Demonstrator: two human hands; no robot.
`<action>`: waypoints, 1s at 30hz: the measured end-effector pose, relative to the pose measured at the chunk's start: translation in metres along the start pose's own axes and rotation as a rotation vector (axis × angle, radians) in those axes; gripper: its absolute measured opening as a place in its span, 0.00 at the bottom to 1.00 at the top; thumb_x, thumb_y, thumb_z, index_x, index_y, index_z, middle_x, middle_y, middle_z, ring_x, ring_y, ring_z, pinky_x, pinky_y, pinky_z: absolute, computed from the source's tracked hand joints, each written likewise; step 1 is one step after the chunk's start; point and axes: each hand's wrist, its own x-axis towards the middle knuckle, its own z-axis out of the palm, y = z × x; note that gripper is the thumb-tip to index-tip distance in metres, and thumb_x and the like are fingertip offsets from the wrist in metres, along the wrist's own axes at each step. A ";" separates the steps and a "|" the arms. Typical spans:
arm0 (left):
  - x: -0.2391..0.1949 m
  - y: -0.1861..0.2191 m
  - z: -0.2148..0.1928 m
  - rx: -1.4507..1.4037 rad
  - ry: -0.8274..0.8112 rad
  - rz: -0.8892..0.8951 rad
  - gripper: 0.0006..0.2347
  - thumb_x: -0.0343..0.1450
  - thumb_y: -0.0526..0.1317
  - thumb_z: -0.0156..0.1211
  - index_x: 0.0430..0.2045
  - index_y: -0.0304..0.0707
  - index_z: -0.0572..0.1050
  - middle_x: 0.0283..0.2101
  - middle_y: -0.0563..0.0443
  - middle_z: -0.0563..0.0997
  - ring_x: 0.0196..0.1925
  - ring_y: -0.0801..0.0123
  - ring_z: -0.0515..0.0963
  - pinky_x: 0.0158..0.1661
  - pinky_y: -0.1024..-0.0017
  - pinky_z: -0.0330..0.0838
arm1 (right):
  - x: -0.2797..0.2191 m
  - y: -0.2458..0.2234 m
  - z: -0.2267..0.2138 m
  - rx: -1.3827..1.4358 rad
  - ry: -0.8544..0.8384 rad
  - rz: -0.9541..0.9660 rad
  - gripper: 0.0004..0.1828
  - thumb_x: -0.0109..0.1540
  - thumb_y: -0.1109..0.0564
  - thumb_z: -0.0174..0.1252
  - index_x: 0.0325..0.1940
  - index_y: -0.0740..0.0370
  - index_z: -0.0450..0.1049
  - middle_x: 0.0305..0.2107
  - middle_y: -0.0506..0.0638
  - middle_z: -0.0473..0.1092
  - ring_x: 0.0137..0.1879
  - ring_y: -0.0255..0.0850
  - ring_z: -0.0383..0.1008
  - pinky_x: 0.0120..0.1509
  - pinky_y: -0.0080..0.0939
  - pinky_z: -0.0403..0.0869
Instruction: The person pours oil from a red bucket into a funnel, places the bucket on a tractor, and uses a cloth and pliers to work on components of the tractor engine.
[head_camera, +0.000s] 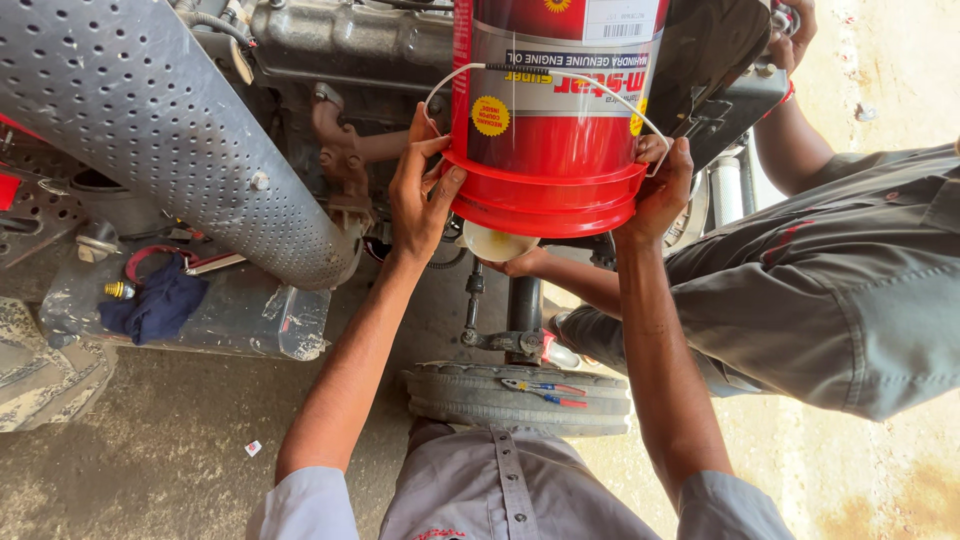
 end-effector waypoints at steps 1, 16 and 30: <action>-0.001 0.000 -0.001 0.000 0.001 -0.003 0.25 0.77 0.54 0.58 0.57 0.28 0.69 0.79 0.32 0.50 0.81 0.47 0.55 0.66 0.51 0.70 | -0.002 0.000 0.000 -0.010 0.005 -0.001 0.24 0.73 0.46 0.48 0.30 0.64 0.70 0.34 0.52 0.69 0.44 0.39 0.69 0.55 0.39 0.72; -0.009 -0.009 -0.006 -0.101 0.016 0.006 0.15 0.79 0.41 0.51 0.56 0.29 0.68 0.79 0.34 0.51 0.80 0.53 0.56 0.73 0.60 0.62 | -0.035 -0.006 0.023 -0.416 -0.185 -0.007 0.38 0.73 0.32 0.42 0.76 0.64 0.57 0.64 0.57 0.65 0.69 0.43 0.66 0.75 0.44 0.67; 0.004 -0.031 -0.004 -0.411 0.028 -0.018 0.18 0.71 0.31 0.36 0.56 0.26 0.66 0.79 0.38 0.53 0.80 0.59 0.56 0.74 0.66 0.54 | -0.061 -0.011 0.055 -0.864 -0.245 -0.111 0.42 0.71 0.39 0.52 0.82 0.62 0.47 0.75 0.59 0.56 0.80 0.48 0.56 0.84 0.49 0.57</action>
